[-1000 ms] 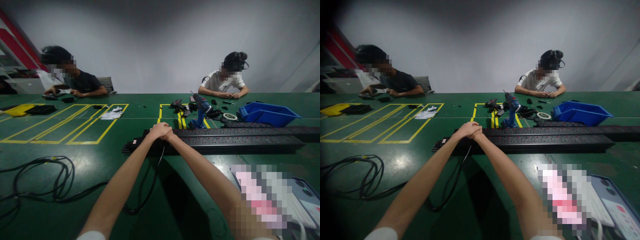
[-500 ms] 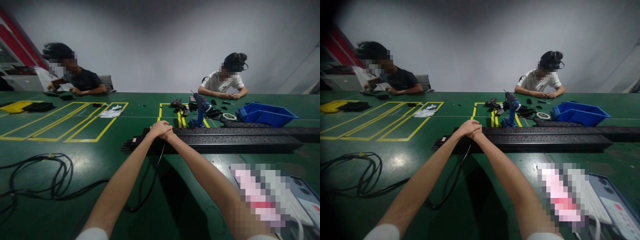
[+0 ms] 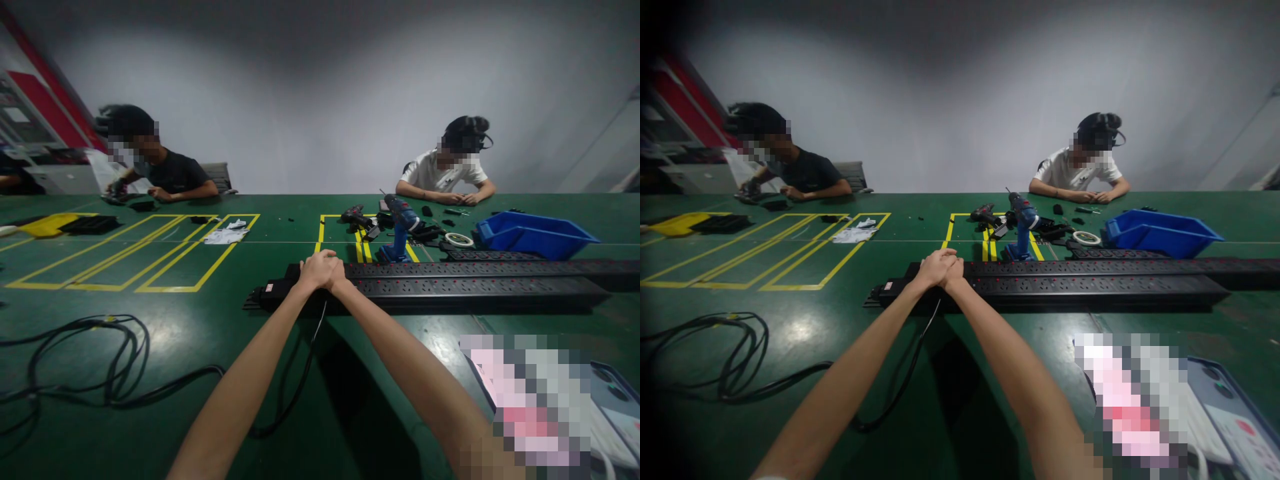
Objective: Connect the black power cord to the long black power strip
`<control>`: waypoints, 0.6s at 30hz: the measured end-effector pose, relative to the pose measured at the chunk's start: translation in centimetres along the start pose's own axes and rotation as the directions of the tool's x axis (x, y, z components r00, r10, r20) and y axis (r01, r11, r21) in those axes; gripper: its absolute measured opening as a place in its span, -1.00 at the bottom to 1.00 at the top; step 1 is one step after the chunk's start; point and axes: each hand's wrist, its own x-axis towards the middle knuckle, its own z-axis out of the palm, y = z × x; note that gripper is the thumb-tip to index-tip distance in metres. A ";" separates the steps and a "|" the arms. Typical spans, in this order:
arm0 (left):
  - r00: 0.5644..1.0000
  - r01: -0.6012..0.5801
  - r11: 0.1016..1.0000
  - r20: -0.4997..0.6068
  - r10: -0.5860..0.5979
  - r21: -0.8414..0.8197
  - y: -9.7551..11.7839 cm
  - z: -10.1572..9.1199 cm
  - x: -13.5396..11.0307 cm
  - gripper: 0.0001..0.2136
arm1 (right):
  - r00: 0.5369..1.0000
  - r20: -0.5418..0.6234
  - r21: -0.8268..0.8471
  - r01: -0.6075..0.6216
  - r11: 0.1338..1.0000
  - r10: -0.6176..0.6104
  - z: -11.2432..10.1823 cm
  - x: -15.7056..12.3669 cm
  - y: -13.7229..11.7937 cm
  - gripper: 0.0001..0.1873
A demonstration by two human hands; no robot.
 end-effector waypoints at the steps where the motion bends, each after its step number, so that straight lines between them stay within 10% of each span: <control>1: 1.000 0.005 1.000 -0.009 -0.005 -0.010 0.0 -0.1 -0.2 -0.67 | 1.000 0.002 0.002 -0.014 1.000 0.014 -0.2 -0.1 0.0 -0.73; 9: 0.963 -0.188 0.981 -0.185 0.195 0.057 -1.0 -1.0 -3.7 -0.62 | 0.993 -0.075 0.137 -0.080 0.987 0.090 -1.0 -1.2 0.5 -0.64; 18: 0.956 -0.224 0.952 -0.142 0.256 0.209 -4.4 -0.8 -5.9 -0.73 | 0.937 -0.335 0.490 0.079 0.868 0.104 -2.7 -3.7 1.9 -0.53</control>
